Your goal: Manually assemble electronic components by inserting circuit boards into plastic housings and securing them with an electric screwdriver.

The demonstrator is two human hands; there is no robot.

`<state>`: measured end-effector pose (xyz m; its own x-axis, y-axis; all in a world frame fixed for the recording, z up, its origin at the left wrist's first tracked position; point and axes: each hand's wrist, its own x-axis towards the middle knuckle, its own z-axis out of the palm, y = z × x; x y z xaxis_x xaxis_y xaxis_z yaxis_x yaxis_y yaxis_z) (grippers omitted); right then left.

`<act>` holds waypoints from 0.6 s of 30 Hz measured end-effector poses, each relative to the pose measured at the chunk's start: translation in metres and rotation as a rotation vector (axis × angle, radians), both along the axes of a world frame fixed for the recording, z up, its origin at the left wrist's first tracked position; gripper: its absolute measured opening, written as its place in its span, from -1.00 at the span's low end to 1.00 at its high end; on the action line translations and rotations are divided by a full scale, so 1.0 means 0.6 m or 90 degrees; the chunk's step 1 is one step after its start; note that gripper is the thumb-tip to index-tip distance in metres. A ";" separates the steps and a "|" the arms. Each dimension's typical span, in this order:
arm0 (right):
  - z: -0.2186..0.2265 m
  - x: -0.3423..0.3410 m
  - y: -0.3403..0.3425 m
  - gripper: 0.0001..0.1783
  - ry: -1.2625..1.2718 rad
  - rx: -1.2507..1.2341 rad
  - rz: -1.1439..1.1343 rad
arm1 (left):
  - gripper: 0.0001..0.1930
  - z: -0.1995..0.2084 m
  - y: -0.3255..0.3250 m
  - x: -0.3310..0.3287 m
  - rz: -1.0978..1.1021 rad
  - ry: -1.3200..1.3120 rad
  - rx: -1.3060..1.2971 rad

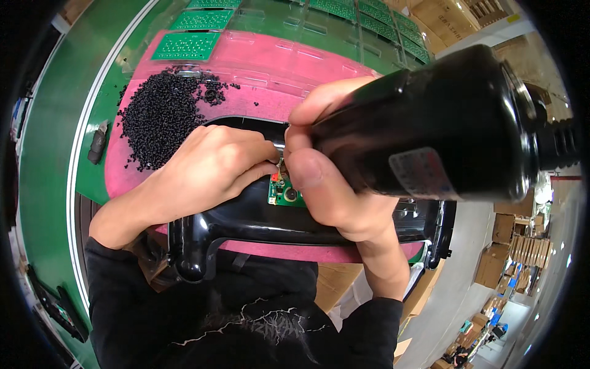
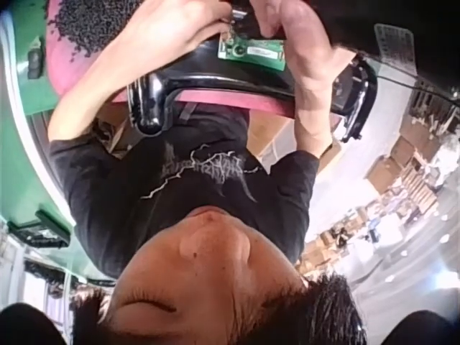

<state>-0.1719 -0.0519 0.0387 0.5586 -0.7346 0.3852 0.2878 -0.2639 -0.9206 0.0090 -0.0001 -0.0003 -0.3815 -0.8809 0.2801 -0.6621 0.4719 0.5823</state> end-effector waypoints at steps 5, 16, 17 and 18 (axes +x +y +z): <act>0.005 0.006 0.025 -0.57 -0.012 0.018 -0.053 | -0.87 -0.003 -0.002 -0.001 -0.010 -0.013 0.023; 0.008 -0.025 0.034 -0.63 -0.146 -0.013 -0.076 | -0.84 -0.005 -0.004 -0.003 -0.039 -0.006 0.064; 0.010 -0.031 0.030 -0.65 -0.205 0.000 -0.036 | -0.84 -0.005 -0.005 -0.003 -0.038 -0.006 0.067; 0.015 -0.036 0.029 -0.66 -0.236 0.005 -0.021 | -0.86 -0.005 -0.006 -0.003 -0.056 0.043 0.033</act>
